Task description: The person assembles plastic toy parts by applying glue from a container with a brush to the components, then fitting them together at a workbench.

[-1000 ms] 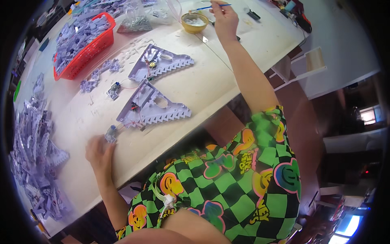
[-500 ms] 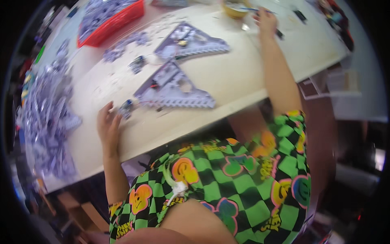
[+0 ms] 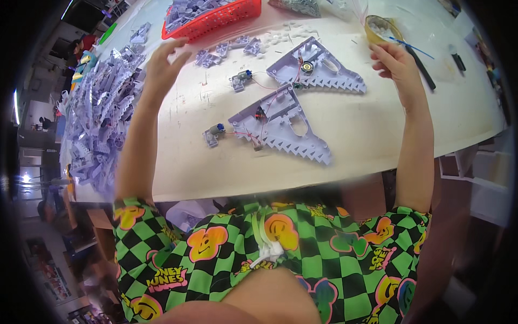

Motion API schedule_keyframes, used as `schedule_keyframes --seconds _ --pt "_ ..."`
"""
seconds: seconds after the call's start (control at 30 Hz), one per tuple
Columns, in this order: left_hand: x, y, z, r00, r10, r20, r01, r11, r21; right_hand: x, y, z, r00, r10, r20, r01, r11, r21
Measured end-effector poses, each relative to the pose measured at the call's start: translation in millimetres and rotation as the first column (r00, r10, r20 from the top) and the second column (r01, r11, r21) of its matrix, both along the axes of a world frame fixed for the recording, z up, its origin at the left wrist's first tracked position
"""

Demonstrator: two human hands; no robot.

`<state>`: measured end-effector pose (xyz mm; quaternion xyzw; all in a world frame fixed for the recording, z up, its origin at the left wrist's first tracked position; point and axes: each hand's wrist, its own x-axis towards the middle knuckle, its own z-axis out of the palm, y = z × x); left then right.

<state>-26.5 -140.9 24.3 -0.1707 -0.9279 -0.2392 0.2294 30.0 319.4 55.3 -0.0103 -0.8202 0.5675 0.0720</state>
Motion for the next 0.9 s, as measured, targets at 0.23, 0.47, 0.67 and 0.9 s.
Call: schedule_keyframes --seconds 0.23,0.47,0.67,0.9 --pt "-115 -36 8 0.937 0.345 0.057 -0.329 0.925 -0.189 -9 -27 -29 0.987 0.010 -0.162 0.005 0.996 0.091" --pt "-177 -50 -1 0.862 0.505 -0.033 -0.497 0.833 -0.243 18 -35 -28 0.981 0.041 -0.188 -0.012 0.988 0.154" --pt "-220 -40 10 0.833 0.550 -0.067 -0.551 0.810 -0.203 20 -35 -25 0.963 0.117 -0.244 -0.047 0.960 0.276" --pt "-228 -59 23 0.915 0.403 -0.033 -0.405 0.911 -0.080 21 -45 -18 0.948 0.167 -0.271 -0.078 0.947 0.312"
